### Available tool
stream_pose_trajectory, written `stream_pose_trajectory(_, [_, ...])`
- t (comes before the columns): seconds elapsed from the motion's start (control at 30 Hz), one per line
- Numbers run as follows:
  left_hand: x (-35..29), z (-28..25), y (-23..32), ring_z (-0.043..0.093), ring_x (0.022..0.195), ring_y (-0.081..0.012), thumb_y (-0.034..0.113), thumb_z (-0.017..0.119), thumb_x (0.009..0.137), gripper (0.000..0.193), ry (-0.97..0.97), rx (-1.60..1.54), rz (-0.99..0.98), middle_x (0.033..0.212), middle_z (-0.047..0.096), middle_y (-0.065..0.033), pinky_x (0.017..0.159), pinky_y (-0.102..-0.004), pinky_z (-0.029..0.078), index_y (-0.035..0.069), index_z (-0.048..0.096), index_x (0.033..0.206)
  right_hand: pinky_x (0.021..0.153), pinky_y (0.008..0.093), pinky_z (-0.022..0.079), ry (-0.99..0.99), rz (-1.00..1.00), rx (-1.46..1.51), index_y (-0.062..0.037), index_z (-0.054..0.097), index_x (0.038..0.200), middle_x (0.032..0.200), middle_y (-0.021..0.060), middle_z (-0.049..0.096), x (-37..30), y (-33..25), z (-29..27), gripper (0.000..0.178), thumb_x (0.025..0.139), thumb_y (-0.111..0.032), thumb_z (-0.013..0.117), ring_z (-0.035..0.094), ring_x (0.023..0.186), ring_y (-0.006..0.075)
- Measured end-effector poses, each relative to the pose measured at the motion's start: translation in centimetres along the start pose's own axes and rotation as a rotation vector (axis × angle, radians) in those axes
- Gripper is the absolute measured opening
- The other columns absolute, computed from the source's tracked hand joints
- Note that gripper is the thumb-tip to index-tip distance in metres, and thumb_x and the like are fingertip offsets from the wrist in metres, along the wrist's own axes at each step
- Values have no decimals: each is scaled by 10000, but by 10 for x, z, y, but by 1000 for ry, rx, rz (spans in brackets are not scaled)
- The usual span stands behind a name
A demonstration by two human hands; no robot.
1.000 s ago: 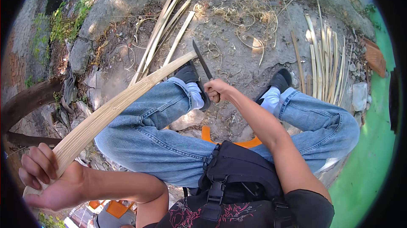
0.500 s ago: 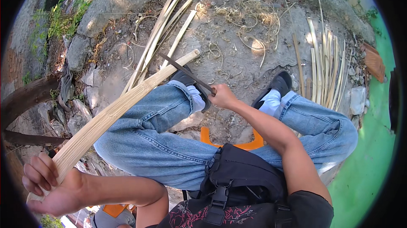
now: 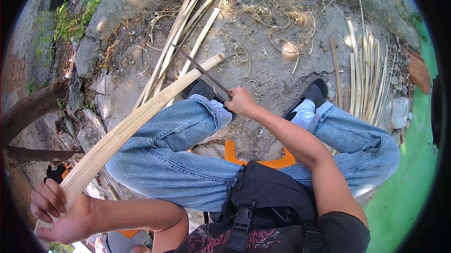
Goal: The person holds a bamboo strip and uses a knife to shave thin layers off its surface, rotating the piece to work on different sides.
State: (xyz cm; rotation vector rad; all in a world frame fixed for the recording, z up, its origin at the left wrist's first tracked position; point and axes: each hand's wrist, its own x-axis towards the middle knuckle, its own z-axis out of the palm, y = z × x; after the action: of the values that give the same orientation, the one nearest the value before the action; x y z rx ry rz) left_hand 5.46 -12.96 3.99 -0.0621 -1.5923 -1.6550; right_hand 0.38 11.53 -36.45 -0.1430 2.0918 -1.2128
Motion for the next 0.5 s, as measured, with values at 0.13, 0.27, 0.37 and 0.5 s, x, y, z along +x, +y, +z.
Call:
stream_pose_trajectory(0.13, [1,-3,7,241,487,-101,335,401,852,340,-19,5,-5,578,260,-17,500,-258,209,135,271,609,669,421,497,-65,-104,12,35,638,771,717,262,611,-3,15,5,211,656,-141,614,623,715,400])
stream_pose_trajectory(0.27, [-2,3,2,246,485,-98,309,401,833,312,-33,-23,-24,580,265,-15,515,-258,223,133,274,608,661,405,502,25,319,-113,92,632,757,718,263,626,21,87,-9,235,638,-106,590,646,707,368])
stream_pose_trajectory(0.37, [2,0,7,234,492,-110,330,408,815,330,-17,-30,-18,562,229,-15,494,-260,197,141,239,605,606,394,490,32,254,-223,72,624,710,695,234,629,20,63,-6,191,641,-104,591,639,638,331])
stream_pose_trajectory(0.5, [1,7,3,233,490,-113,364,395,842,364,53,47,7,559,227,-20,492,-262,198,137,236,605,675,430,500,-15,78,-65,49,640,701,686,273,606,10,21,-8,172,638,-106,599,619,685,408])
